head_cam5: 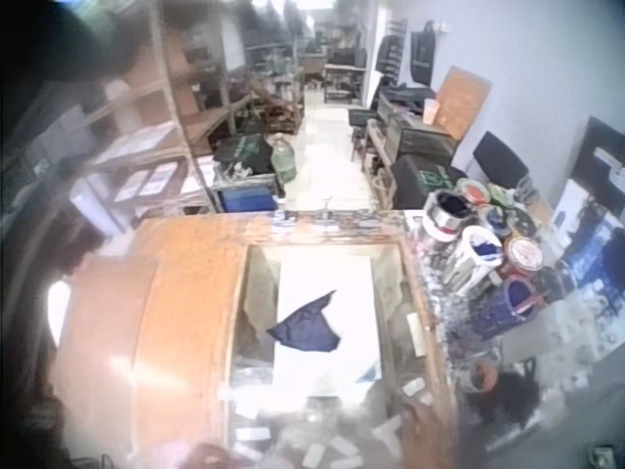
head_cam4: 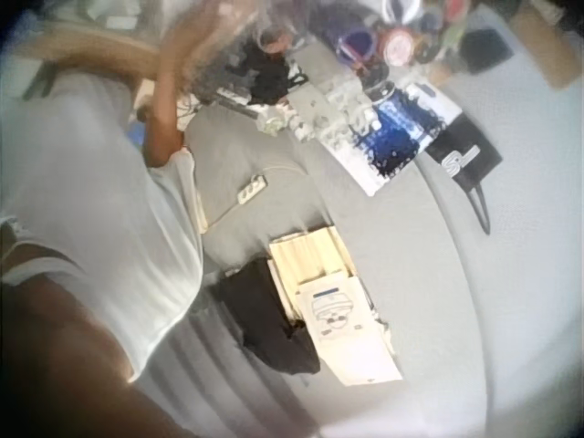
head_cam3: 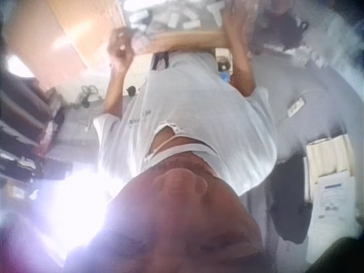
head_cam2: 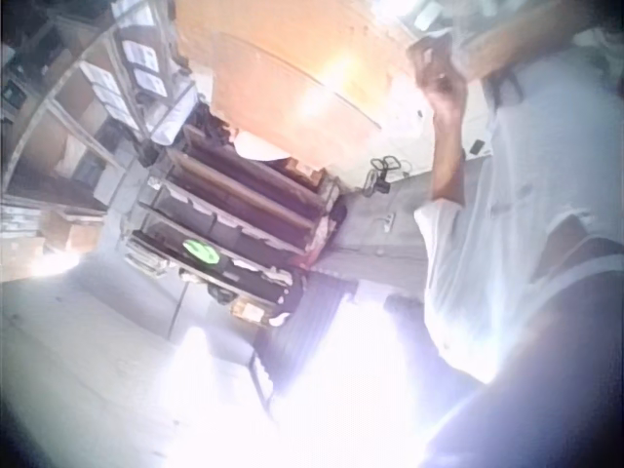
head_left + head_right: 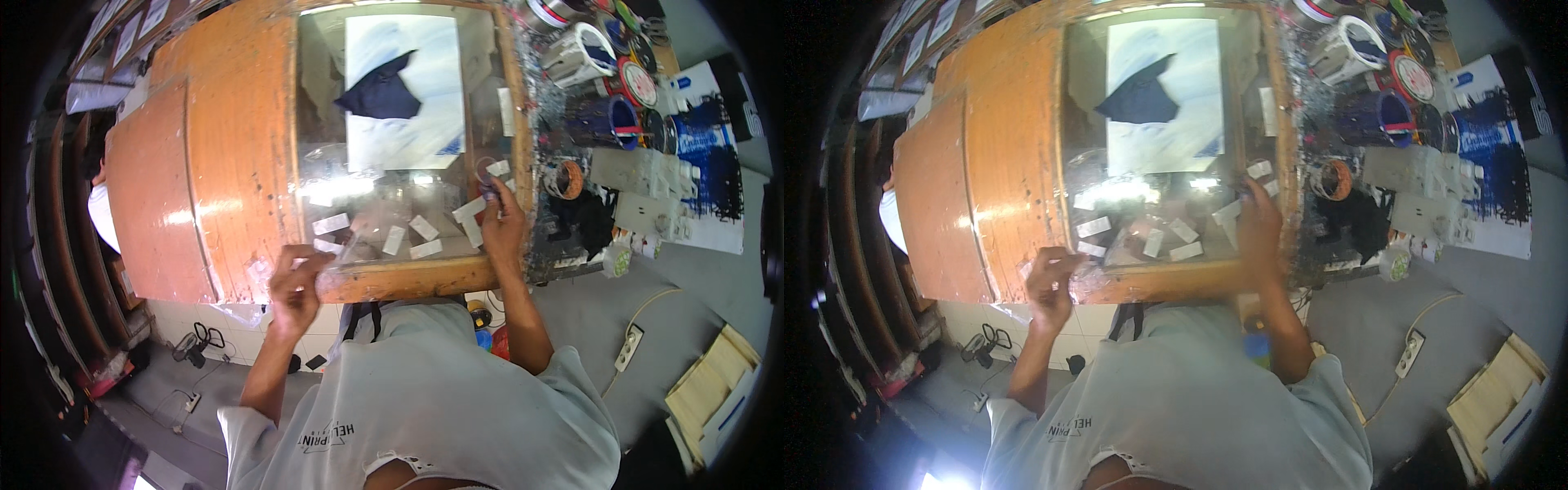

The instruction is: The person applies blue ink to a screen printing frame using a cloth, then wipes the frame and a glass surface on the workbench. They handle a dark fabric piece and continue wiping the glass area while another person works nearby.

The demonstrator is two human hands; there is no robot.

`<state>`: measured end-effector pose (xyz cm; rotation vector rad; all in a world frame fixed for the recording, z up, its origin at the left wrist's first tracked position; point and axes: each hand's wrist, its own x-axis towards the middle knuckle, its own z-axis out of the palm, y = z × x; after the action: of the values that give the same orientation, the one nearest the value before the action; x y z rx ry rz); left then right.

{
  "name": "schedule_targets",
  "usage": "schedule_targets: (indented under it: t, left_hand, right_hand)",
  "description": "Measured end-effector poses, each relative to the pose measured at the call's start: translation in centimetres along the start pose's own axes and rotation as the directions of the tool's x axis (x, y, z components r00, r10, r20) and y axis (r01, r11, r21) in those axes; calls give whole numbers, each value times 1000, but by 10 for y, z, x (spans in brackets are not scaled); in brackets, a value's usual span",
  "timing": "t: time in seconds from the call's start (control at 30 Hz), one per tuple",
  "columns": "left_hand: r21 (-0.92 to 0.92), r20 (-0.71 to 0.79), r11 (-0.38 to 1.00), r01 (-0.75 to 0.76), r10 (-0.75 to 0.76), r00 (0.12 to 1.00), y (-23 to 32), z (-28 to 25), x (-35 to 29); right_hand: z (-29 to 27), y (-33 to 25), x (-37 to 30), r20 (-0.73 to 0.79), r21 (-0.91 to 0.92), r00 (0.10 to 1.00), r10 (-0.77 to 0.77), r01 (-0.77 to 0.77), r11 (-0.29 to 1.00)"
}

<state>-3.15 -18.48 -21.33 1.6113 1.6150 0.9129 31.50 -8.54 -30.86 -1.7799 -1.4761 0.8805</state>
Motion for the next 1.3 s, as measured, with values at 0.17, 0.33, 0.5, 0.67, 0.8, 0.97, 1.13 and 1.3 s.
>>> schedule_targets:
  t: [0.17, 0.33, 0.5, 0.67, 0.8, 0.97, 1.13, 1.3]
  left_hand:
    - [-226, -391, 944, 242, -316, 865, -38, -69, -55]
    - [-388, -433, 885, 258, -422, 797, -66, -81, -94]
    - [-222, -537, 947, 231, -316, 782, -74, -79, -100]
    - [-373, -543, 888, 269, -444, 713, -80, -96, -97]
    - [-432, -604, 862, 266, -495, 625, -88, -104, -98]
    - [-481, -556, 828, 289, -543, 629, -95, -112, -114]
    - [-521, -500, 841, 149, -442, 744, -88, -103, -102]
    - [-280, -510, 885, 371, -465, 724, -93, -86, -86]
  right_hand:
    - [81, -38, -5, 151, -61, 958, -242, 254, 965]
    - [121, -54, 2, 41, -290, 968, -248, 250, 924]
    - [126, -51, -9, 112, -334, 965, -236, 261, 906]
    - [144, -63, -16, 26, -406, 975, -222, 214, 889]
    - [157, -63, -21, 26, -436, 968, -248, 235, 869]
    - [154, -59, -12, -56, -341, 984, -170, 142, 929]
    - [153, -59, -14, -67, -317, 977, -204, 173, 933]
    - [162, -56, -14, -100, -308, 970, -224, 184, 934]
